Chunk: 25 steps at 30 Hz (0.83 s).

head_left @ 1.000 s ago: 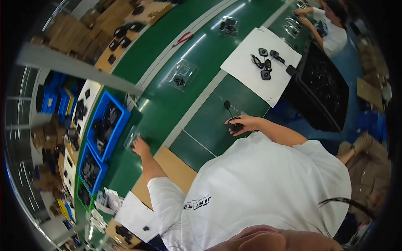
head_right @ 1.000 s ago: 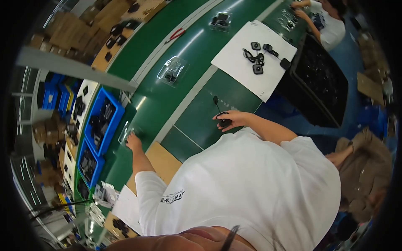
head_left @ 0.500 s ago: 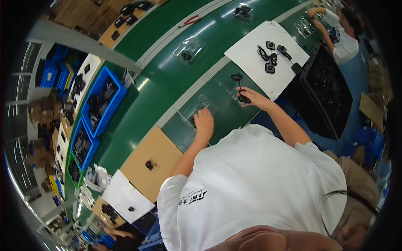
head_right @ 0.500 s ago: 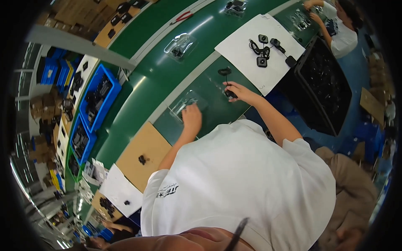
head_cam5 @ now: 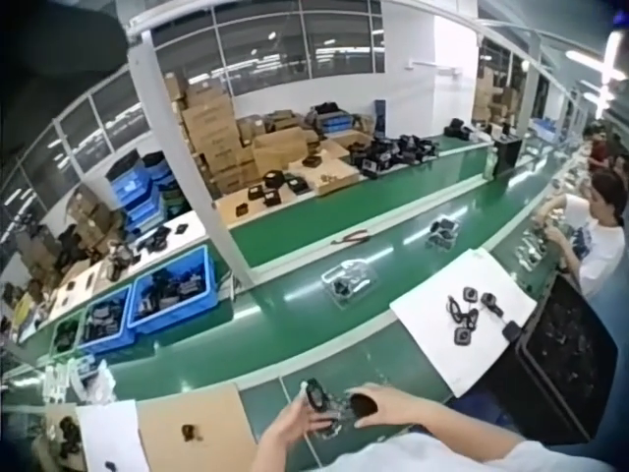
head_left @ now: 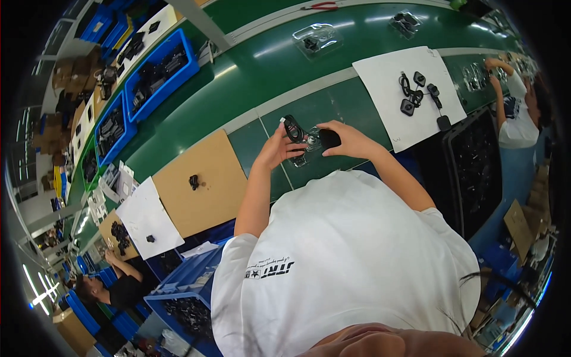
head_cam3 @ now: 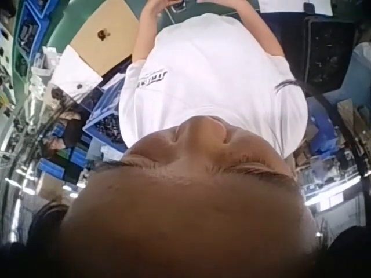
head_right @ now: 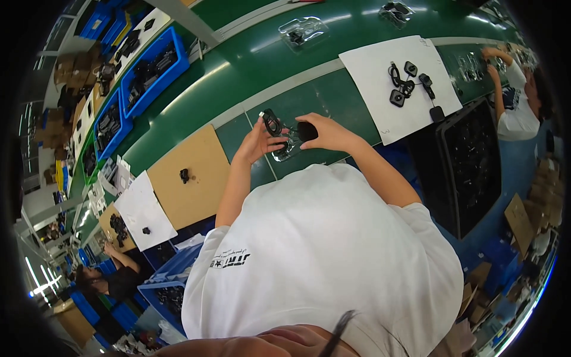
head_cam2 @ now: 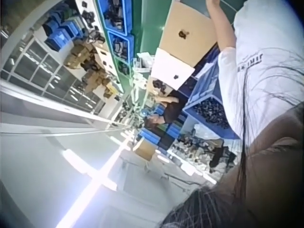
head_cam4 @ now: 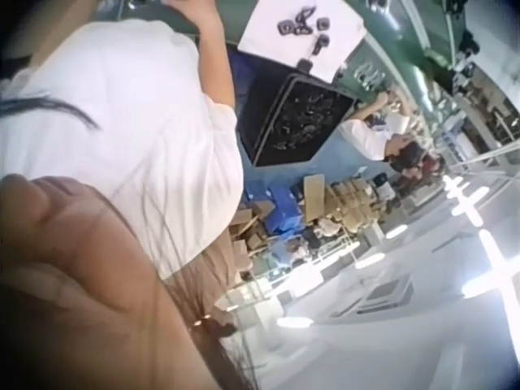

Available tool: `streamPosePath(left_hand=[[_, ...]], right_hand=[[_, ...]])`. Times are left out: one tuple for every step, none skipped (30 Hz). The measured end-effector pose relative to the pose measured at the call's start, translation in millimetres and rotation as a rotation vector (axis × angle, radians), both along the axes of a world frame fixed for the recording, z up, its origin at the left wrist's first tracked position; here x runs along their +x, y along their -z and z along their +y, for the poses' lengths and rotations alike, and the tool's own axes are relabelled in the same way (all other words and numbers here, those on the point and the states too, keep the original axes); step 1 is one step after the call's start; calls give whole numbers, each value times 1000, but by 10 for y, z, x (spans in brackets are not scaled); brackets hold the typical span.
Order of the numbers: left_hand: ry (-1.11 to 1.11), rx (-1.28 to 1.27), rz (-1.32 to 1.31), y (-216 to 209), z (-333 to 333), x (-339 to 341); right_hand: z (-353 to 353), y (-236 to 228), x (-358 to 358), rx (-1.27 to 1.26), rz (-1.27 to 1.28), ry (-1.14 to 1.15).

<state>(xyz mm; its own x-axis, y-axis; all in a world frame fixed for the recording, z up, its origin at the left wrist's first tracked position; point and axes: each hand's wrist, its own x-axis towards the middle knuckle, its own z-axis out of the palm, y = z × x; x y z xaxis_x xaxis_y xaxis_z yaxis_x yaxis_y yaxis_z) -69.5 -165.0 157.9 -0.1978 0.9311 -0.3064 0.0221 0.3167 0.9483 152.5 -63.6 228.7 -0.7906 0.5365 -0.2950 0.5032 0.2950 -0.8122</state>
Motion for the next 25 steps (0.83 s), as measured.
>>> streamPosePath(left_hand=[[-46, -19, -140, -37, 15, -27], [-90, -37, -280, -67, 2, -51], [-133, -52, -422, -87, 3, -70], [-175, -67, -565, -98, -5, -84], [-217, -82, -708, -101, 17, -97], [-230, -80, -707, -67, 9, -107], [-208, -52, -569, 2, 2, -103], [-184, -27, -430, 69, -5, -95], [-161, -5, -291, 136, -24, -91], [-137, 15, -152, 198, -63, -102], [-137, 9, -156, 148, -51, -83], [-59, -32, 56, 97, -37, -79], [18, -72, 268, -21, -11, -73], [98, -111, 480, -118, 14, -66], [182, -149, 692, -151, 30, -52], [176, -156, 690, -113, 7, -52], [194, -94, 806, -30, -12, -39], [210, -31, 922, 70, -33, -23], [228, 33, 1038, 166, -48, -10], [247, 100, 1154, 258, -62, -10], [249, 97, 1153, 324, -54, -11], [267, 129, 1196, 387, -41, -14], [286, 163, 1238, 437, -19, -10], [304, 198, 1281, 486, -1, -6], [323, 234, 1323, 533, 11, -1]], right_hand=[[-37, -1, -25, -2, 4, -10], [-75, 1, -53, 22, -30, -12], [-110, 5, -79, 47, -64, -13], [-135, 13, -98, 72, -98, -12], [-146, 27, -105, 98, -134, -12], [-159, 44, -124, 95, -132, -24], [-165, 67, -143, 107, -121, -39], [-170, 98, -167, 118, -110, -51], [-173, 134, -193, 128, -99, -65], [-177, 177, -223, 137, -88, -79], [-160, 249, -221, 131, -93, -79], [-131, 350, -231, 194, -75, -93], [-95, 450, -248, 258, -56, -110], [-66, 548, -258, 322, -37, -126], [-53, 642, -249, 385, -18, -140], [-59, 710, -266, 380, -16, -148], [-66, 774, -272, 415, 2, -156], [-71, 829, -280, 451, 20, -167], [-75, 881, -280, 487, 39, -176], [-77, 930, -277, 524, 58, -184], [-74, 969, -265, 521, 58, -185], [-70, 1006, -251, 524, 57, -175], [-62, 1025, -232, 529, 56, -165], [-56, 1043, -213, 533, 55, -155], [-54, 1061, -197, 538, 53, -145]])
